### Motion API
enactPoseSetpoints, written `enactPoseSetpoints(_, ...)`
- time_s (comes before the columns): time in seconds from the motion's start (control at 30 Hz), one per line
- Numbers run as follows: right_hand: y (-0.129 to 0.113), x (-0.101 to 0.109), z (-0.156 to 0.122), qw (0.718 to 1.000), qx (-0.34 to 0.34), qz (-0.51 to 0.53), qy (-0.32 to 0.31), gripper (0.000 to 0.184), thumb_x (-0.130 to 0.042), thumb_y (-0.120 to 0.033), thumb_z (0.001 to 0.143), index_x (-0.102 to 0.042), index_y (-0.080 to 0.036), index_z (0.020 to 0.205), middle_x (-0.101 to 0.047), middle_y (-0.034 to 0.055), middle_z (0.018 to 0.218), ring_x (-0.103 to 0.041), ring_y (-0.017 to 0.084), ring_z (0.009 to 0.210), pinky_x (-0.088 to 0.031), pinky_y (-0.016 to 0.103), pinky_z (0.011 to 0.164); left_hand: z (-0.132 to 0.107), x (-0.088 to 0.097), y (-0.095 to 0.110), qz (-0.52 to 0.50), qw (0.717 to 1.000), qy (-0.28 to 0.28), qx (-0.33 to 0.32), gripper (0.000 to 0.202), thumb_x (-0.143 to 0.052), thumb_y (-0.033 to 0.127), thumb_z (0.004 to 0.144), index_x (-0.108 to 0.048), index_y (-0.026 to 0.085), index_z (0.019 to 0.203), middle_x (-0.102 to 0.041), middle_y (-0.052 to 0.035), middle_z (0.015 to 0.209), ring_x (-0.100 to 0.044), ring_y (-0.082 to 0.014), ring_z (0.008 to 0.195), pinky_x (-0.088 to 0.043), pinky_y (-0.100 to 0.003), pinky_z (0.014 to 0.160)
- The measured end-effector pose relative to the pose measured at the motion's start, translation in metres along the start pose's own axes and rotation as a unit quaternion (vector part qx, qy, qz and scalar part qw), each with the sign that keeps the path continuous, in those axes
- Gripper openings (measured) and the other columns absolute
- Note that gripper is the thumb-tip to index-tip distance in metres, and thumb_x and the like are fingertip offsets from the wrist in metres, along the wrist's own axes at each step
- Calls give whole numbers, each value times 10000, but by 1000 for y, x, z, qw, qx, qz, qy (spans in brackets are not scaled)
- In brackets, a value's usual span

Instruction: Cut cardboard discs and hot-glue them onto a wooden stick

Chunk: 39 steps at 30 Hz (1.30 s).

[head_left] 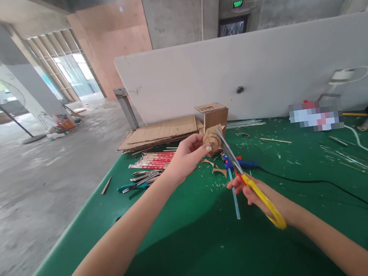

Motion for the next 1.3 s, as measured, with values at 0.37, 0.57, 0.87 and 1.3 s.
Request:
enactPoseSetpoints(0.37,5,-4,-2,994,-80,69,26,500,-329,-688,829,-440,-201,847,-449,-44,577,-399,84,407,-352,235,404,-1,-4,-9,-18,1000,2,-2,213,-668,305,736,-607,146,863,-602,-12,794,-517,-79,650,-395,-229,618)
enactPoseSetpoints(0.57,5,3,-1,999,-36,-27,19,463,-338,-631,861,-475,-203,751,-464,8,711,-428,101,504,-398,243,440,-2,-6,-10,-21,1000,7,2,211,-670,308,732,-606,147,852,-602,-13,770,-508,-79,637,-385,-223,589)
enactPoseSetpoints(0.87,4,6,-1,999,-29,-33,15,441,-331,-614,875,-476,-200,829,-459,-9,661,-426,98,484,-421,239,448,-1,-5,-9,-19,1000,0,-13,227,-657,309,749,-596,130,875,-594,-6,764,-499,-66,638,-375,-200,579)
enactPoseSetpoints(1.3,4,6,-4,992,-105,-28,70,370,-413,-583,833,-439,-218,780,-429,-82,442,-462,110,307,-419,244,378,-2,-7,-6,-28,999,-4,-15,208,-644,291,760,-606,136,894,-605,-13,810,-490,-62,640,-375,-199,580)
Point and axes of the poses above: each hand's wrist, its own z-axis towards the middle knuckle, its own x-axis out of the back of the hand, y = z × x, the point moved 10 cm from there along z, towards the middle knuckle
